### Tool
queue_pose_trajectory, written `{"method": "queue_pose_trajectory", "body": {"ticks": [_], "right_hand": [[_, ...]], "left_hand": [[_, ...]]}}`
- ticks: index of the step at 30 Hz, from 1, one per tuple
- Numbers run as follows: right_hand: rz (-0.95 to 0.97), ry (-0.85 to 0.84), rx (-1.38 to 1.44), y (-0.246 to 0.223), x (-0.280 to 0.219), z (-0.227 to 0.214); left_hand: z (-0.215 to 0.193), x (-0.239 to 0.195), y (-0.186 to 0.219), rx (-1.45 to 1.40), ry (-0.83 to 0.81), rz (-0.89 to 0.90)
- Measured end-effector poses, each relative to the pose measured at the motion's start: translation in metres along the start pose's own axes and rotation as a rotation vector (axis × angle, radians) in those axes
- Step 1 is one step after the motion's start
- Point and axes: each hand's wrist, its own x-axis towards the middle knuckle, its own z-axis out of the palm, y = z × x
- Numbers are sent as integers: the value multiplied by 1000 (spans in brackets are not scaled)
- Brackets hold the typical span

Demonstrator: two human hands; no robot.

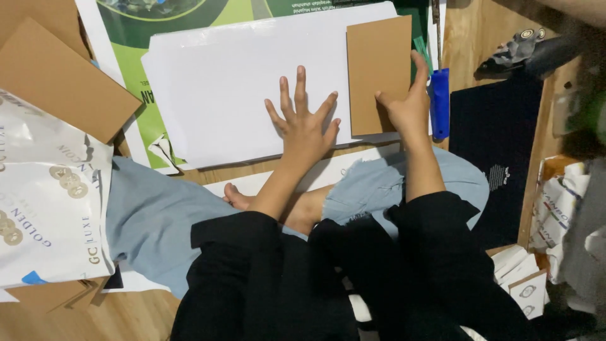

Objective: Applying a white coating or adhesive to a board using a roller and then mounting cardboard pieces onto it.

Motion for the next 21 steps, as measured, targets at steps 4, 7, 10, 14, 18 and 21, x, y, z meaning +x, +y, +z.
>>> {"method": "queue_pose_trajectory", "body": {"ticks": [4,7,10,14,18,21], "right_hand": [[50,-8,-36,2,5,4],[63,-38,-63,3,5,4],[60,-15,-94,3,6,4],[60,-29,-37,2,5,4],[28,-31,-18,5,6,6],[7,-25,-17,6,7,6]], "left_hand": [[13,7,11,-26,-38,-22],[22,8,16,18,8,-14],[25,10,18,23,-1,-6],[28,9,18,26,-8,-19],[29,9,18,-6,-23,-34],[28,10,19,25,-9,-30]]}}
